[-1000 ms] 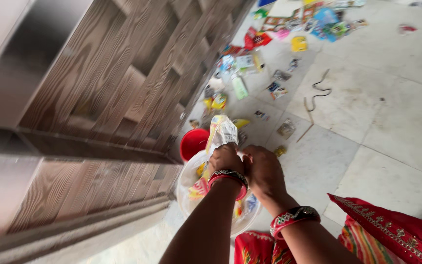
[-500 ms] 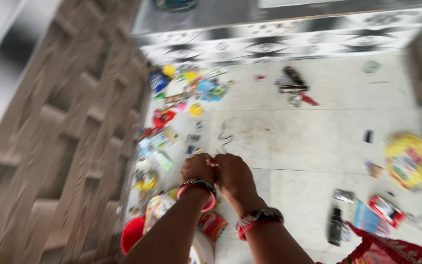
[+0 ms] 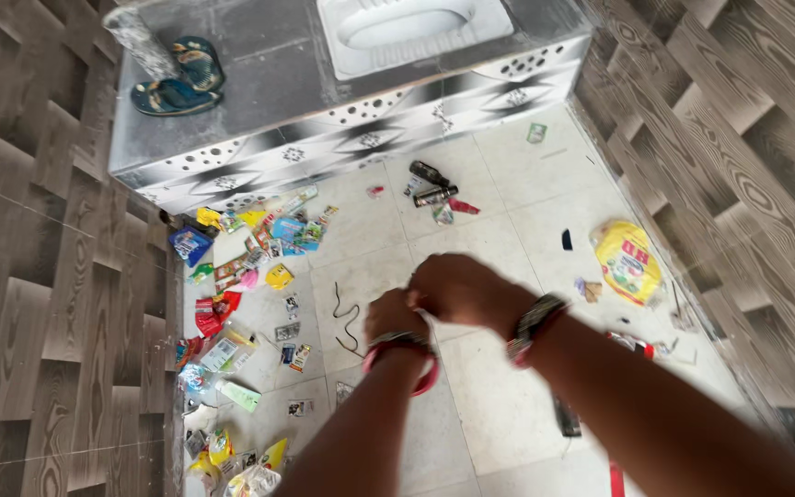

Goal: The person sits on a tiled floor and picks up various pieces of trash, including plastic wrappers, bottles, and food packaging. They place the collected items into a white bucket lined with a plastic bag. The person continues to gather debris from the surrounding area and deposit it into the bucket.

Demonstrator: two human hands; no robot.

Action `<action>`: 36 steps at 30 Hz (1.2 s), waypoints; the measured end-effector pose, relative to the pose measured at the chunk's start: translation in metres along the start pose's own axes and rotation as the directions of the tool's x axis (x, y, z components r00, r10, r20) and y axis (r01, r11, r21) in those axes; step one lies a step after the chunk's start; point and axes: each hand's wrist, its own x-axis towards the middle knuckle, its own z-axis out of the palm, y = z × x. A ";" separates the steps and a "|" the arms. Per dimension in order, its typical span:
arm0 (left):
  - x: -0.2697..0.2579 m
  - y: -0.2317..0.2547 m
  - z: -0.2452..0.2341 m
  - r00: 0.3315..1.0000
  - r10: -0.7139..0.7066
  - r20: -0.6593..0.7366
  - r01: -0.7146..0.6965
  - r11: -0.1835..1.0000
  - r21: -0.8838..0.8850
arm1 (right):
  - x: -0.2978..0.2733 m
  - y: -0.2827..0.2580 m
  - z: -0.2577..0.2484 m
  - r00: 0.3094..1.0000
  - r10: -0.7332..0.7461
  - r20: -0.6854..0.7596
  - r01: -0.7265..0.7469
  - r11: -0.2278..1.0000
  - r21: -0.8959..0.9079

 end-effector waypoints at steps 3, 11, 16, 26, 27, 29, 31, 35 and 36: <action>-0.027 0.041 0.016 0.999 0.028 0.046 -0.028 1.000 -0.015 | -0.030 0.025 -0.014 0.997 0.043 0.065 -0.037 0.996 -0.087; -0.087 0.105 0.055 0.937 0.214 0.277 -0.246 0.965 0.088 | -0.137 0.060 -0.014 0.908 0.418 0.016 -0.418 0.907 0.052; -0.116 0.120 0.116 0.860 0.303 0.411 -0.397 0.903 0.163 | -0.213 0.083 0.021 0.843 0.537 -0.040 -0.527 0.838 0.142; -0.169 0.123 0.251 0.727 0.476 0.494 -0.620 0.765 0.175 | -0.339 0.128 0.105 0.710 0.700 -0.076 -0.677 0.709 0.199; -0.174 0.122 0.265 0.725 0.464 0.510 -0.614 0.770 0.173 | -0.351 0.133 0.113 0.705 0.704 -0.088 -0.679 0.705 0.202; -0.180 0.123 0.286 0.721 0.438 0.537 -0.602 0.780 0.172 | -0.370 0.143 0.127 0.686 0.721 -0.098 -0.687 0.686 0.240; -0.187 0.126 0.304 0.697 0.441 0.566 -0.625 0.760 0.177 | -0.385 0.151 0.140 0.667 0.737 -0.113 -0.692 0.668 0.273; -0.200 0.128 0.333 0.684 0.443 0.579 -0.646 0.736 0.201 | -0.408 0.166 0.162 0.621 0.776 -0.110 -0.715 0.618 0.327; -0.203 0.126 0.341 0.682 0.435 0.588 -0.645 0.737 0.202 | -0.415 0.168 0.170 0.608 0.788 -0.094 -0.724 0.599 0.341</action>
